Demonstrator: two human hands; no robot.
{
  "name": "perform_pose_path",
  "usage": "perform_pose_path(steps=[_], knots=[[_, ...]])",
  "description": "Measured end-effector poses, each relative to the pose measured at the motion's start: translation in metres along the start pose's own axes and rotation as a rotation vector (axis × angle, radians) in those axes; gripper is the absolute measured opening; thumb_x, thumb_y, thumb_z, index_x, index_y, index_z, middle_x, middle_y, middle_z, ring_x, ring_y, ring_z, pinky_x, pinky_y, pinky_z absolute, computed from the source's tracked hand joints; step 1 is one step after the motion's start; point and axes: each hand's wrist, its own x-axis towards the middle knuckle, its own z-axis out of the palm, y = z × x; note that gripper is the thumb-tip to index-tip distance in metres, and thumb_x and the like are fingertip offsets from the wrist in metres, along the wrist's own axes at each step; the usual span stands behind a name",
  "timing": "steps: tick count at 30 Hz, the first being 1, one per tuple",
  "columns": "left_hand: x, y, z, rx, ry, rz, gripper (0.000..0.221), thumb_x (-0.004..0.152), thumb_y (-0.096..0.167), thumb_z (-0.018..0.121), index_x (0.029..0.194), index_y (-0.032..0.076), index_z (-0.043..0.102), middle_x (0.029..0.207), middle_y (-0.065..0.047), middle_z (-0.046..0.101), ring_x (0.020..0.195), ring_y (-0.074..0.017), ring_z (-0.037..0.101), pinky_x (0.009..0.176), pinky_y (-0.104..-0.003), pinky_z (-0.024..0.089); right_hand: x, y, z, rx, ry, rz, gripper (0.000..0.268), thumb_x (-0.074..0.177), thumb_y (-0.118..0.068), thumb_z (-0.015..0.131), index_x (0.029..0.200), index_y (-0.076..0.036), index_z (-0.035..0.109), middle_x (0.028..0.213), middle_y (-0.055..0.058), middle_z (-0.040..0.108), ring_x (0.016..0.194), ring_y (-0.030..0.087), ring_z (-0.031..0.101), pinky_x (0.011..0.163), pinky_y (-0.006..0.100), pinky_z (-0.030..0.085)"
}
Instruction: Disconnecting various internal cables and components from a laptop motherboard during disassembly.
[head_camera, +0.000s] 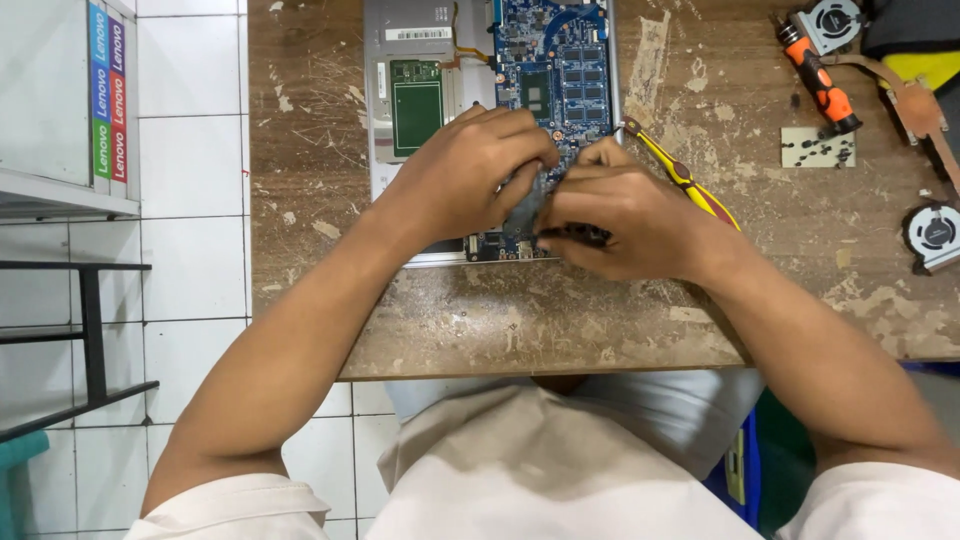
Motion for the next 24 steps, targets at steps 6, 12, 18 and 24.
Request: perform_pose_path(steps=[6, 12, 18, 24], knots=[[0.001, 0.002, 0.0, 0.011, -0.008, -0.005, 0.01, 0.103, 0.002, 0.068, 0.107, 0.009, 0.074, 0.091, -0.007, 0.069, 0.089, -0.0306, 0.072, 0.084, -0.043, 0.055, -0.003, 0.004, 0.003, 0.106, -0.035, 0.028, 0.01, 0.095, -0.014, 0.083, 0.095, -0.016, 0.074, 0.08, 0.001, 0.079, 0.078, 0.019, 0.071, 0.095, 0.037, 0.045], [0.001, 0.0, 0.0, -0.048, -0.006, -0.036, 0.01, 0.103, 0.002, 0.067, 0.103, 0.009, 0.074, 0.088, -0.006, 0.069, 0.087, -0.0294, 0.071, 0.083, -0.044, 0.056, 0.0, 0.0, 0.001, 0.211, 0.058, 0.039, 0.008, 0.097, -0.017, 0.083, 0.097, -0.018, 0.075, 0.081, 0.0, 0.078, 0.081, 0.019, 0.069, 0.094, 0.035, 0.045], [0.003, 0.005, -0.003, -0.051, -0.018, -0.07, 0.01, 0.102, 0.001, 0.068, 0.102, 0.008, 0.075, 0.086, -0.007, 0.069, 0.087, -0.03, 0.071, 0.083, -0.043, 0.056, -0.004, 0.008, 0.0, -0.034, 0.17, 0.011, 0.018, 0.092, -0.007, 0.087, 0.1, -0.013, 0.073, 0.095, 0.002, 0.08, 0.083, 0.023, 0.074, 0.089, 0.038, 0.049], [0.003, 0.004, -0.003, -0.042, -0.006, -0.07, 0.009, 0.102, 0.002, 0.069, 0.102, 0.008, 0.075, 0.084, -0.007, 0.069, 0.086, -0.0302, 0.072, 0.082, -0.044, 0.056, 0.006, -0.012, -0.003, 0.256, 0.113, 0.057, 0.007, 0.096, -0.012, 0.083, 0.097, -0.013, 0.076, 0.085, 0.004, 0.08, 0.079, 0.022, 0.072, 0.09, 0.038, 0.048]])
